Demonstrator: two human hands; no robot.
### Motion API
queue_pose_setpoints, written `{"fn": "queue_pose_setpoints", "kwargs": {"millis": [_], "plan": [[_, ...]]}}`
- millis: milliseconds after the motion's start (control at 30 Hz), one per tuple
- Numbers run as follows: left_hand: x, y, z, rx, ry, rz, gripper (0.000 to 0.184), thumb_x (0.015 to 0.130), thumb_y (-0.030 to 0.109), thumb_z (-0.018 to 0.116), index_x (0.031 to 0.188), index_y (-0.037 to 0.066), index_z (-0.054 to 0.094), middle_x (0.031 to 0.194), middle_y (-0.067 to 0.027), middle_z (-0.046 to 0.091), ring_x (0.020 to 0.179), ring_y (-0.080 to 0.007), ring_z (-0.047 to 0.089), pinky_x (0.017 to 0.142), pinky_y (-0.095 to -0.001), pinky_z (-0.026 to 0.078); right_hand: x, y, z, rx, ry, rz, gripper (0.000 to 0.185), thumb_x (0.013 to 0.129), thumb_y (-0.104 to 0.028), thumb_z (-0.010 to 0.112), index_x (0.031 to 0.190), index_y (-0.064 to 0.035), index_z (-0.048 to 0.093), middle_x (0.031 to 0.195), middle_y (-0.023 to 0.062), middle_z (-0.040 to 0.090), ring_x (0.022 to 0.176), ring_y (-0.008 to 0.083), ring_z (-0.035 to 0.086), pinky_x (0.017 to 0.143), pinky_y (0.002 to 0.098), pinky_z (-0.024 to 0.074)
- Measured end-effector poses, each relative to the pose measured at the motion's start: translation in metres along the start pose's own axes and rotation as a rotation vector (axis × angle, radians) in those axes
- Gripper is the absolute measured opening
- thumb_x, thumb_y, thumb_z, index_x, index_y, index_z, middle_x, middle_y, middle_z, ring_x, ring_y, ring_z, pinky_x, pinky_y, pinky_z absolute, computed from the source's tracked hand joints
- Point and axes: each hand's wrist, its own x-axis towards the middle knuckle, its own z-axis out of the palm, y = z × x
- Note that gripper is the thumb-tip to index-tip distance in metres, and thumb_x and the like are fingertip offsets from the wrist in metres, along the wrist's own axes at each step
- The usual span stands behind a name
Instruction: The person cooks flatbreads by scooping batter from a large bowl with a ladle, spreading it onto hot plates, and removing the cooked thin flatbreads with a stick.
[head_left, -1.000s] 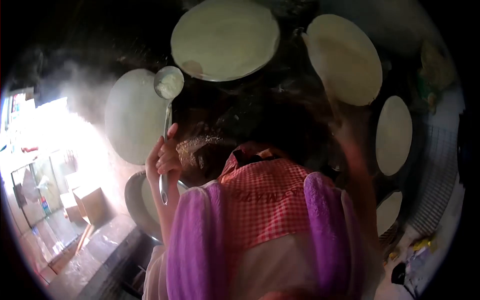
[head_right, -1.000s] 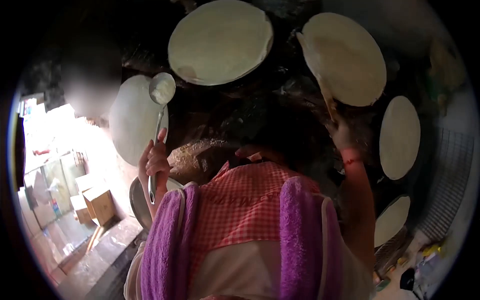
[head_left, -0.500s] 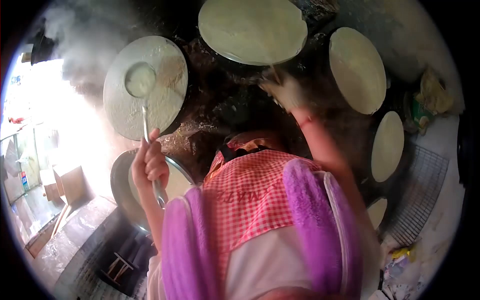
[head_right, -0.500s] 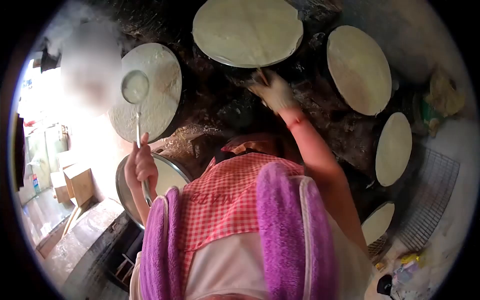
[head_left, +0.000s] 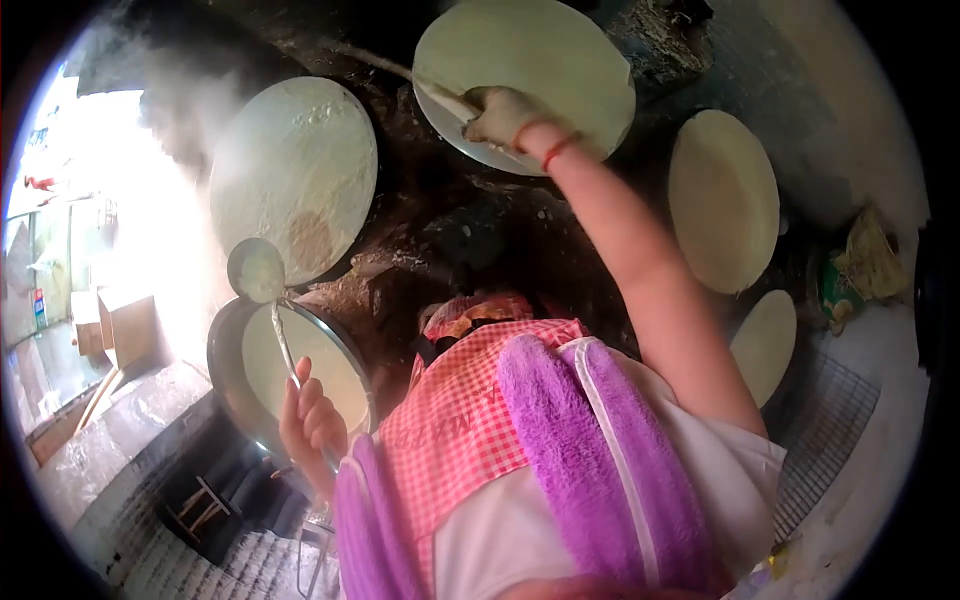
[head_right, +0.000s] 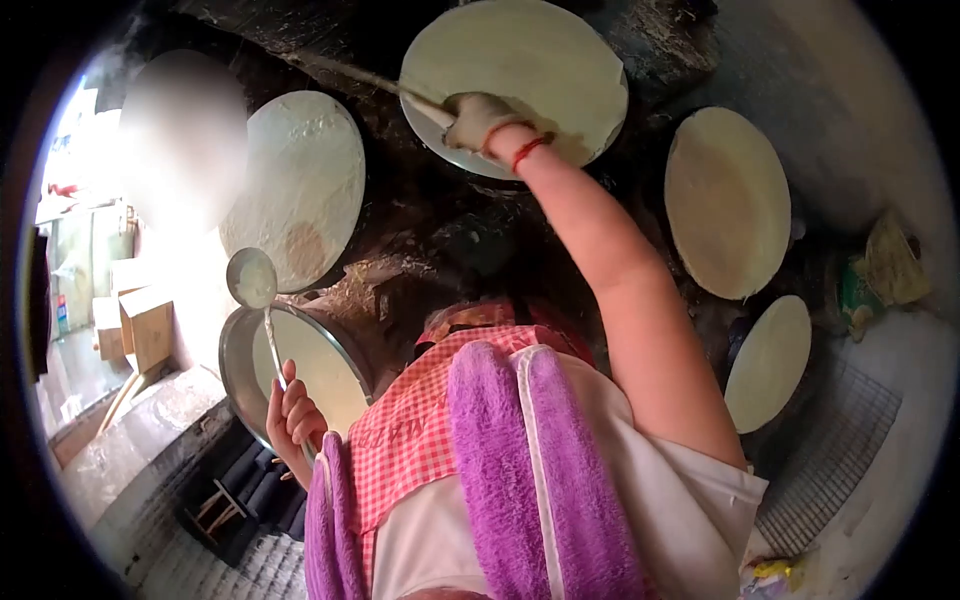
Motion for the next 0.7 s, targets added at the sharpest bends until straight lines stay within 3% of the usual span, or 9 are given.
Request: {"fn": "queue_pose_setpoints", "kwargs": {"millis": [100, 267, 367, 433, 467, 533, 600, 667, 700], "plan": [[0.001, -0.012, 0.009, -0.039, 0.017, 0.006, 0.038, 0.105, 0.018, 0.029, 0.132, -0.008, 0.034, 0.069, 0.0016, 0.029, 0.046, -0.0044, 0.024, 0.036, -0.019, 0.023, 0.015, 0.054, -0.026, 0.368, 0.054, 0.004, 0.053, 0.066, -0.036, 0.079, 0.109, -0.0076, 0.068, 0.082, 0.0027, 0.068, 0.068, 0.0135, 0.06, 0.066, 0.028, 0.0492], [0.012, -0.022, 0.012, -0.046, -0.041, -0.047, 0.045, 0.105, 0.022, 0.029, 0.136, -0.009, 0.031, 0.071, -0.0014, 0.033, 0.047, -0.0063, 0.029, 0.038, -0.0212, 0.031, -0.003, 0.123, -0.063, 1.176, 0.041, -0.255, 0.039, 0.09, -0.025, 0.054, 0.117, 0.0032, 0.058, 0.105, 0.0086, 0.066, 0.086, 0.0175, 0.063, 0.08, 0.0287, 0.0509], [0.02, -0.025, 0.014, -0.041, -0.051, -0.113, 0.044, 0.105, 0.022, 0.03, 0.136, -0.009, 0.031, 0.071, -0.0012, 0.033, 0.047, -0.0063, 0.029, 0.038, -0.0211, 0.03, -0.007, 0.162, -0.079, 1.909, -0.811, -0.755, 0.033, 0.097, -0.016, 0.038, 0.119, 0.0018, 0.054, 0.104, 0.0135, 0.064, 0.09, 0.0213, 0.064, 0.078, 0.0336, 0.0537], [0.027, -0.025, 0.018, -0.036, -0.078, -0.184, 0.044, 0.104, 0.021, 0.03, 0.136, -0.009, 0.031, 0.071, -0.0009, 0.033, 0.047, -0.0067, 0.029, 0.039, -0.0212, 0.03, -0.033, 0.173, -0.089, 1.84, -0.719, -0.834, 0.032, 0.097, -0.016, 0.04, 0.118, 0.0018, 0.055, 0.097, 0.0129, 0.065, 0.079, 0.0203, 0.065, 0.069, 0.0329, 0.0555], [0.031, -0.024, 0.02, -0.025, -0.083, -0.217, 0.044, 0.104, 0.021, 0.03, 0.136, -0.009, 0.031, 0.071, -0.0009, 0.033, 0.047, -0.0067, 0.029, 0.039, -0.0212, 0.03, -0.058, 0.158, -0.092, 1.968, -0.136, -0.572, 0.031, 0.097, -0.017, 0.04, 0.116, 0.002, 0.056, 0.088, 0.0099, 0.064, 0.065, 0.0172, 0.06, 0.056, 0.03, 0.0506], [0.042, -0.021, 0.024, 0.017, -0.074, -0.273, 0.043, 0.104, 0.021, 0.03, 0.135, -0.009, 0.032, 0.071, -0.0007, 0.032, 0.047, -0.0069, 0.029, 0.039, -0.0212, 0.03, -0.095, 0.156, -0.102, 1.989, 0.492, -0.306, 0.031, 0.097, -0.018, 0.04, 0.113, 0.0021, 0.057, 0.079, 0.007, 0.063, 0.05, 0.014, 0.055, 0.043, 0.0271, 0.0457], [0.049, -0.03, 0.039, 0.058, -0.095, -0.354, 0.043, 0.104, 0.021, 0.03, 0.135, -0.01, 0.032, 0.071, -0.0002, 0.032, 0.048, -0.0062, 0.029, 0.039, -0.0213, 0.03, -0.14, 0.173, -0.114, 1.962, 0.24, -0.78, 0.023, 0.096, -0.021, 0.042, 0.088, -0.0063, 0.057, 0.052, -0.0012, 0.043, 0.039, 0.0092, 0.036, 0.038, 0.0222, 0.0291], [0.046, -0.062, 0.074, 0.863, 0.334, 0.09, 0.041, 0.1, 0.024, 0.045, 0.125, -0.006, 0.05, 0.069, 0.0061, 0.037, 0.05, -0.0014, 0.03, 0.044, -0.0157, 0.027, -0.184, 0.211, -0.126, 1.947, 0.481, -0.816, 0.022, 0.096, -0.02, 0.043, 0.089, -0.0069, 0.059, 0.052, -0.0026, 0.042, 0.039, 0.0061, 0.036, 0.036, 0.022, 0.0279], [0.06, -0.034, 0.057, 0.898, 0.064, -0.142, 0.041, 0.096, 0.027, 0.052, 0.12, -0.005, 0.057, 0.069, 0.0064, 0.04, 0.051, 0.0006, 0.034, 0.046, -0.0125, 0.027, -0.214, 0.218, -0.13, 1.828, 0.455, -0.96, 0.023, 0.096, -0.021, 0.042, 0.093, -0.0057, 0.059, 0.055, -0.0026, 0.045, 0.039, 0.0055, 0.036, 0.037, 0.0219, 0.0283]]}}
